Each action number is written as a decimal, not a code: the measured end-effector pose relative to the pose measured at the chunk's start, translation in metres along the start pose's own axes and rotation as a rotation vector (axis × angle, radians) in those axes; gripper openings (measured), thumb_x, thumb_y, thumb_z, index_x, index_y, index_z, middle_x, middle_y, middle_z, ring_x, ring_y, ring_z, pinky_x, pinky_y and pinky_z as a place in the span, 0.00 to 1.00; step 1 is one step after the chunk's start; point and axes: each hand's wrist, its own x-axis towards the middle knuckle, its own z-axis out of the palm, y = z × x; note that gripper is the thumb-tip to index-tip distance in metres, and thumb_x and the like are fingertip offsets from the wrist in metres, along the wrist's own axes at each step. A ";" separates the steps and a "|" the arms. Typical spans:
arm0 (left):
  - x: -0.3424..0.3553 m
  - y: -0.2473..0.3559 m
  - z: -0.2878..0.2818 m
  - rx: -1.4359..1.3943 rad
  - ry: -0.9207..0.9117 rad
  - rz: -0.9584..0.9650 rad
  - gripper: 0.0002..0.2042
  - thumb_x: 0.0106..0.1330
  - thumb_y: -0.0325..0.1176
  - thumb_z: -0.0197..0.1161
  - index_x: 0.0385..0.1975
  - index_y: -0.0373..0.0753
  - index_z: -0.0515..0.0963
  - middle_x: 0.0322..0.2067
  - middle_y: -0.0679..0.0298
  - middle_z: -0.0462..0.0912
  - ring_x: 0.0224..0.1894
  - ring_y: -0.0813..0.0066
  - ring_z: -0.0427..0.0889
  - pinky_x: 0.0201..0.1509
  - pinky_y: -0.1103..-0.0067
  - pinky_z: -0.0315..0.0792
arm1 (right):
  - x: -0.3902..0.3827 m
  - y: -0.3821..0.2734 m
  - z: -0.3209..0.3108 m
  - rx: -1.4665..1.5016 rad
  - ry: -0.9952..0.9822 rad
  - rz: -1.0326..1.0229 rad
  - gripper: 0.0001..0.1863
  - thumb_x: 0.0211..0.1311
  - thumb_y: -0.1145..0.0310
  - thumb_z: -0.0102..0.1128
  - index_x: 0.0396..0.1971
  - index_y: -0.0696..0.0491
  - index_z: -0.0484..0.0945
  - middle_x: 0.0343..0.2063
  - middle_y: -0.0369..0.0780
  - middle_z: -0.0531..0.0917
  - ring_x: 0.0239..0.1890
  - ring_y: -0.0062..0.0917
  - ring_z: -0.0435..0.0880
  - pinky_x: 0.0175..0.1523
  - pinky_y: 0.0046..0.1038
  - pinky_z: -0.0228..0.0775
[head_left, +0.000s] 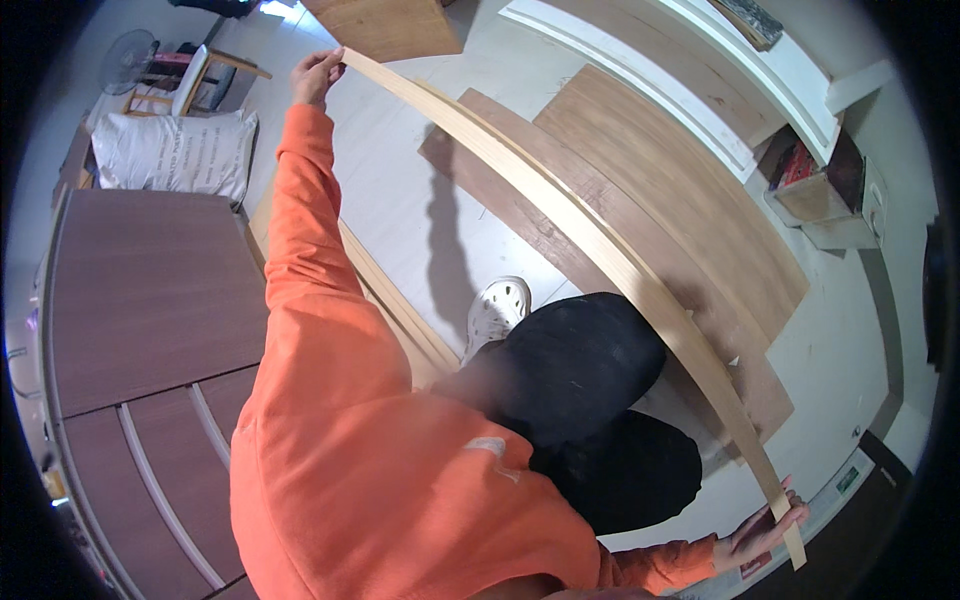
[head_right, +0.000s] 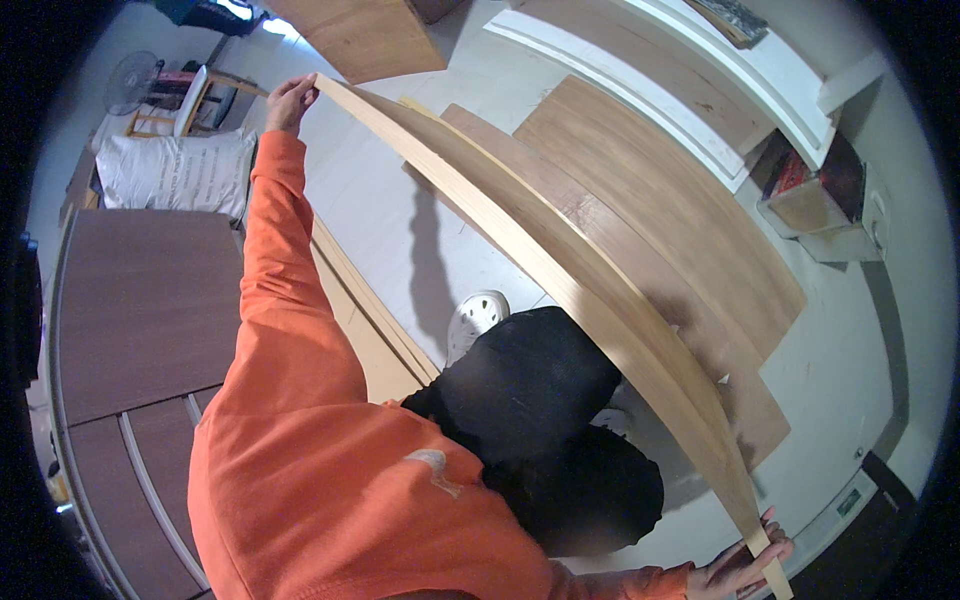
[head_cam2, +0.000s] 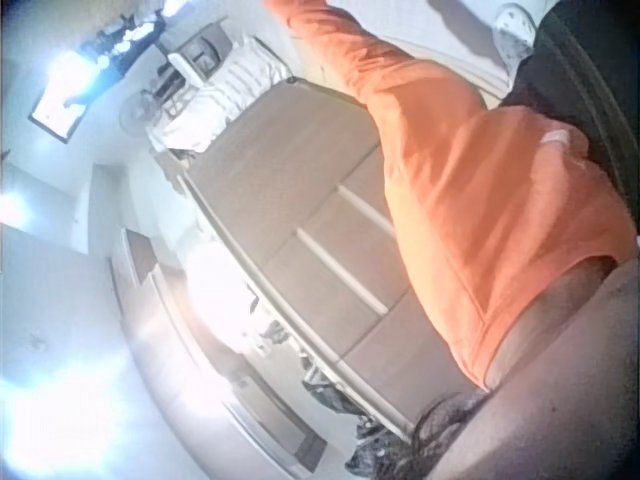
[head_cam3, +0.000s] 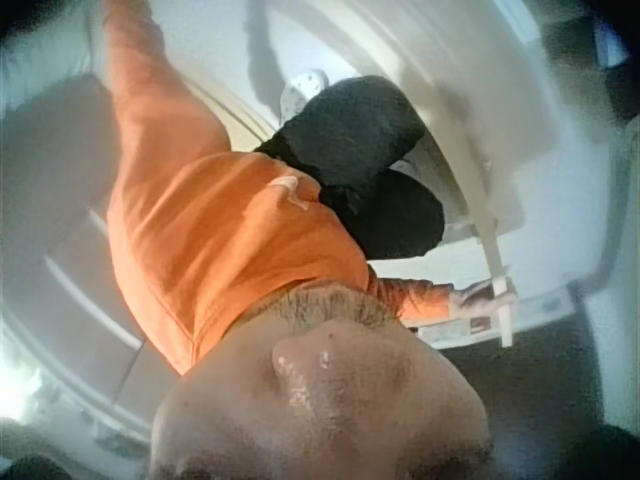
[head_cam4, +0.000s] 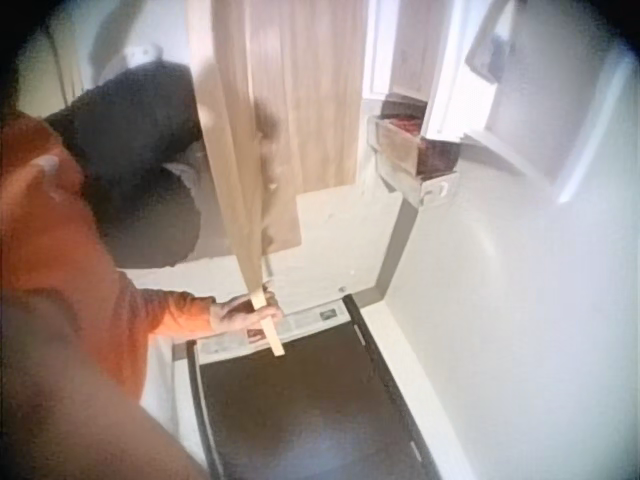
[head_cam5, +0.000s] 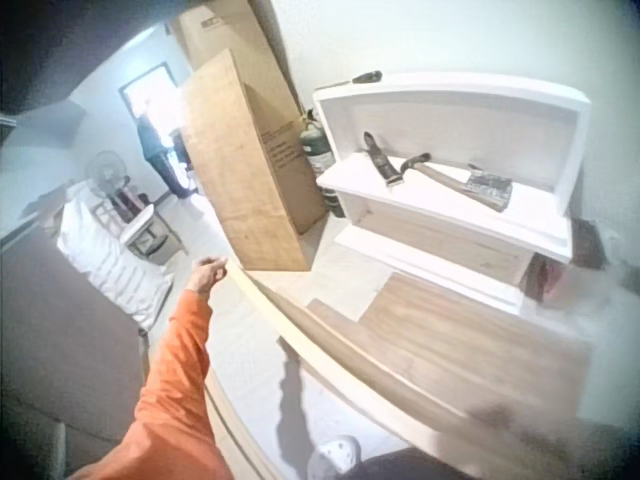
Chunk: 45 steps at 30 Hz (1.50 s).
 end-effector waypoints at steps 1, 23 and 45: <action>-0.002 0.000 0.003 0.060 0.000 0.078 0.10 0.63 0.30 0.73 0.36 0.29 0.83 0.31 0.61 0.85 0.30 0.78 0.83 0.37 0.85 0.79 | 0.000 0.001 -0.001 0.007 0.007 0.010 0.11 0.77 0.63 0.54 0.42 0.56 0.69 0.36 0.36 0.72 0.44 0.20 0.76 0.79 0.52 0.53; -0.304 0.137 0.209 0.362 -0.477 0.761 0.11 0.76 0.29 0.55 0.47 0.29 0.81 0.45 0.55 0.86 0.49 0.69 0.82 0.55 0.76 0.72 | -0.020 0.001 0.019 0.111 0.039 0.001 0.07 0.70 0.70 0.61 0.40 0.53 0.72 0.34 0.34 0.73 0.41 0.23 0.76 0.72 0.55 0.62; -0.447 0.156 0.304 0.443 -1.335 0.760 0.20 0.46 0.29 0.81 0.41 0.35 0.86 0.32 0.62 0.81 0.35 0.72 0.80 0.42 0.78 0.73 | -0.022 -0.003 0.058 -0.145 -0.012 -0.303 0.09 0.71 0.65 0.61 0.38 0.54 0.73 0.29 0.33 0.78 0.34 0.21 0.86 0.45 0.25 0.80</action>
